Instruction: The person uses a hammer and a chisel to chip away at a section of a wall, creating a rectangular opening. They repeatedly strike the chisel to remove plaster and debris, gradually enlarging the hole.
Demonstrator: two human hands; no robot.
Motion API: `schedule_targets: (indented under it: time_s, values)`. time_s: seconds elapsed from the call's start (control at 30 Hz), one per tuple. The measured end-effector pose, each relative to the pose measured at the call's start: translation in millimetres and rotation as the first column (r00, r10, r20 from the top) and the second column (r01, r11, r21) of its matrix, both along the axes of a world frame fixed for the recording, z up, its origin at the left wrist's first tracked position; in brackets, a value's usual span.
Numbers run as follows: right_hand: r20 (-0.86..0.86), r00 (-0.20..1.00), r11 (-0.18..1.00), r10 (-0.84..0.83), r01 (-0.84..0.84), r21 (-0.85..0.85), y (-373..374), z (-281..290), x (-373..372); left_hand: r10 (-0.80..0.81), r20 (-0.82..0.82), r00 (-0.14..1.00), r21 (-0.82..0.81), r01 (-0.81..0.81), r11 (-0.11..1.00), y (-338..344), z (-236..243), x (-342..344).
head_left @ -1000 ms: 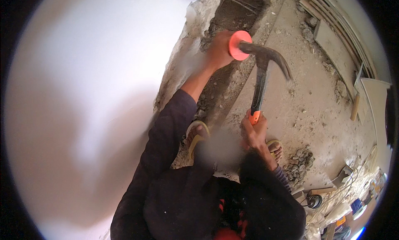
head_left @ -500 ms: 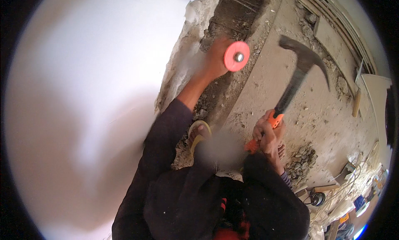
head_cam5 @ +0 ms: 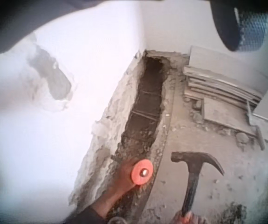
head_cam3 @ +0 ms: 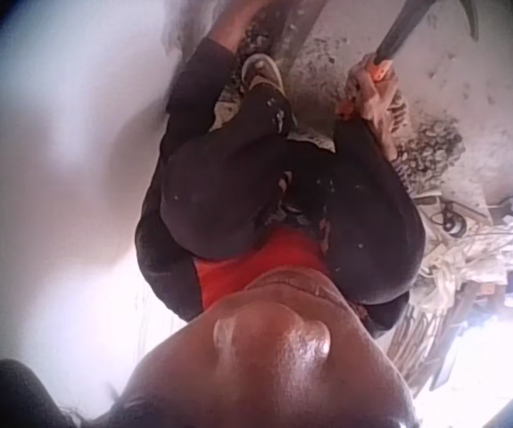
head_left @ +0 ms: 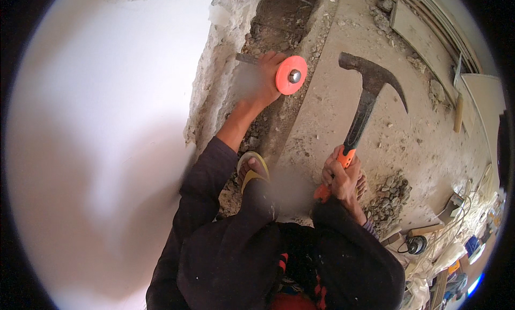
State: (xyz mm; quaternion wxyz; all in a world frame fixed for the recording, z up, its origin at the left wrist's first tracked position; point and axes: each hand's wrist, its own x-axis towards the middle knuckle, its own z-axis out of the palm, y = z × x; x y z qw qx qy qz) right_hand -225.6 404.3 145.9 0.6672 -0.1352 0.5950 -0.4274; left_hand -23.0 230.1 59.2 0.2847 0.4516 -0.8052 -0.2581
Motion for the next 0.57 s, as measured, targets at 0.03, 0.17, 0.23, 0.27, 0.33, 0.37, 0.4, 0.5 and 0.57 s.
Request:
schedule_targets:
  time_s: [0.03,0.17,0.23,0.27,0.33,0.37,0.4,0.5,0.57]
  values:
    - [0.019,1.000,1.000,-0.017,0.016,0.016,0.6,1.4,-0.1,0.035,0.019,0.999,0.024,-0.035,0.999,-0.7,1.5,-1.2]
    - [-0.096,0.981,0.984,-0.168,0.161,-0.075,3.9,17.3,-1.2,0.186,-0.059,0.981,0.050,-0.183,0.982,-3.2,6.0,-3.4]
    - [-0.035,0.955,0.935,-0.293,0.279,-0.221,-0.4,19.9,-2.1,0.147,-0.119,0.982,0.058,-0.141,0.988,-12.2,6.7,-3.5]
    - [0.016,0.939,0.898,-0.344,0.334,-0.286,-3.8,19.0,-0.5,0.133,-0.137,0.982,0.057,-0.127,0.990,-16.6,6.0,1.4]
    - [0.050,0.977,0.932,-0.208,0.214,-0.292,1.0,-4.3,-0.6,0.119,-0.143,0.982,-0.042,-0.126,0.991,-20.2,6.8,1.2]
    - [0.070,0.982,0.974,-0.177,0.185,-0.132,6.6,-22.6,5.4,0.119,-0.188,0.975,-0.030,-0.127,0.991,-23.9,11.0,-6.1]
    - [-0.238,0.960,0.979,0.145,-0.174,-0.105,8.8,-33.6,-1.9,0.118,-0.235,0.965,-0.018,-0.126,0.992,-27.1,16.1,-10.8]
    - [-0.361,0.857,0.920,0.367,-0.392,0.003,-23.6,-6.5,6.2,0.218,-0.184,0.958,0.192,-0.182,0.964,-35.0,25.5,3.2]
    - [-0.289,0.893,0.937,0.344,-0.345,0.052,-20.6,3.8,5.8,0.275,-0.276,0.921,0.286,-0.194,0.938,-40.3,24.8,7.4]
